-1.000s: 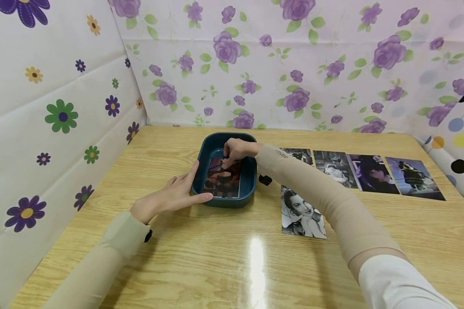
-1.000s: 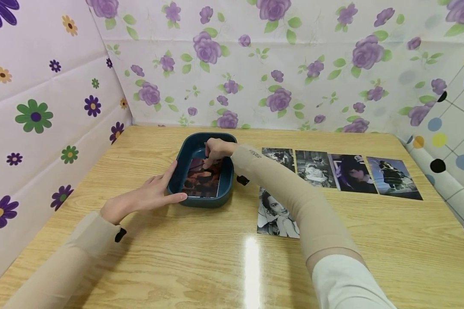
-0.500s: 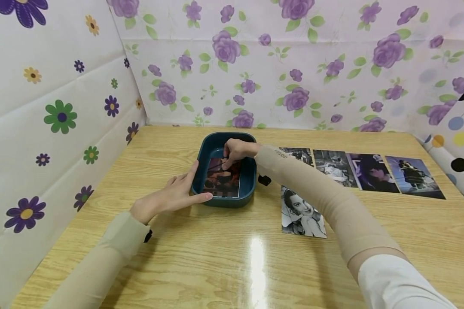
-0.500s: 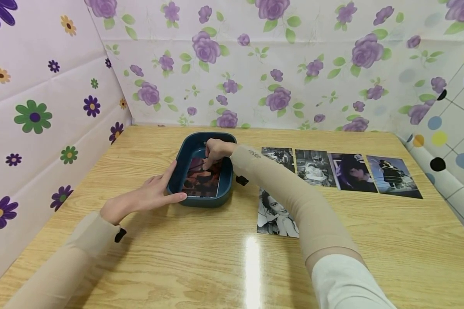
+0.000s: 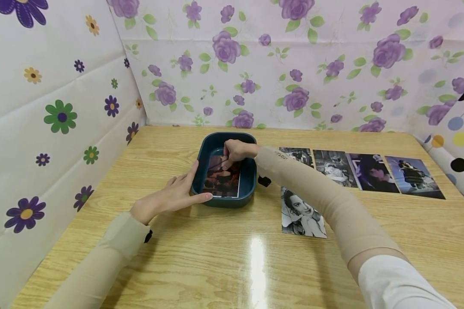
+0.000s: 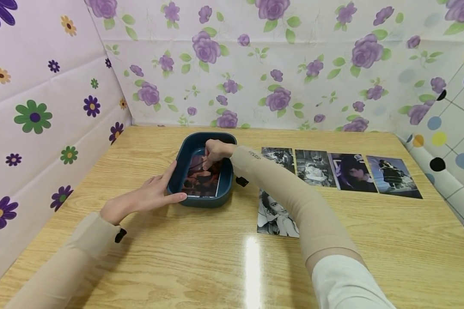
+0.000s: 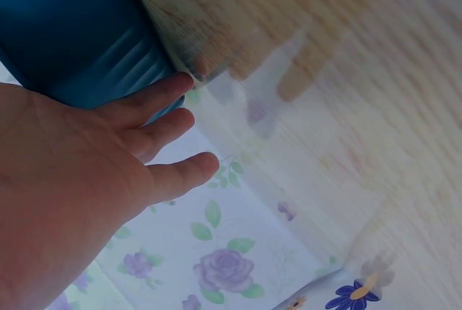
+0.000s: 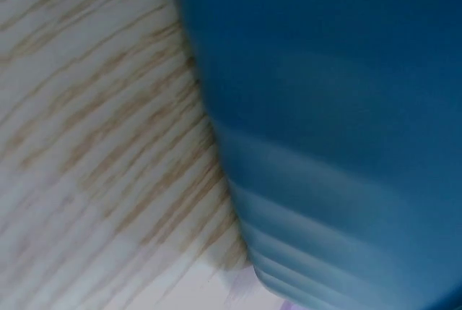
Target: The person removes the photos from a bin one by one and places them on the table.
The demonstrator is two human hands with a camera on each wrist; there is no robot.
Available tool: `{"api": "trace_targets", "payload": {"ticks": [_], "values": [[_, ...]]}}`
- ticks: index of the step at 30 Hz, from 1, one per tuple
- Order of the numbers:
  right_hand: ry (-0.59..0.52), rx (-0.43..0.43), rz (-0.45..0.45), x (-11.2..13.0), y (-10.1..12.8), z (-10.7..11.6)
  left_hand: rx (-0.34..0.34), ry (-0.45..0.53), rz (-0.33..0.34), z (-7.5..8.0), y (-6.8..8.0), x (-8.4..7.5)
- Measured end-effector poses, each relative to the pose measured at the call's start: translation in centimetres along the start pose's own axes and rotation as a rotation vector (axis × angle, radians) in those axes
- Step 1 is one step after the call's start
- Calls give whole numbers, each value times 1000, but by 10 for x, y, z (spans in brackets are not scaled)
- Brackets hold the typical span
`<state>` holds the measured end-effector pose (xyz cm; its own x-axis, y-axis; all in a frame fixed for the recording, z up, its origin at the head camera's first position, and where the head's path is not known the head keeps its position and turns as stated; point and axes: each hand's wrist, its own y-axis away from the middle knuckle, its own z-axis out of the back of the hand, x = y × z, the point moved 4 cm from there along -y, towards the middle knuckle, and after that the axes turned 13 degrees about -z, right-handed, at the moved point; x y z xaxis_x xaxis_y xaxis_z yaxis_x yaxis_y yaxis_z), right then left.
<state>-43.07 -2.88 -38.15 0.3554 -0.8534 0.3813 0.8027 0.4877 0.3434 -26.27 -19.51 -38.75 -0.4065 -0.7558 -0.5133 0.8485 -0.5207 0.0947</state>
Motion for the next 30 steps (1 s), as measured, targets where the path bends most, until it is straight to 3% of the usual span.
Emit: {"api": "trace_targets", "payload": {"ticks": [5,11,15,20,25,30], "values": [[-73,-55,50,2,5,2,-8,-2,-5,0,0,-1],[-273,-10,93,3,13,10,-2,0,-3,0,-1,-1],[-429,31,67,2,23,27,7,5,-1,0,-1,0],[-517,29,63,-3,46,55,6,-6,3,1,-1,0],[-524,-2,52,-25,81,77,-8,-37,7,1,-2,0],[-521,-10,-12,-71,124,78,-13,-48,7,1,-3,-1]]}}
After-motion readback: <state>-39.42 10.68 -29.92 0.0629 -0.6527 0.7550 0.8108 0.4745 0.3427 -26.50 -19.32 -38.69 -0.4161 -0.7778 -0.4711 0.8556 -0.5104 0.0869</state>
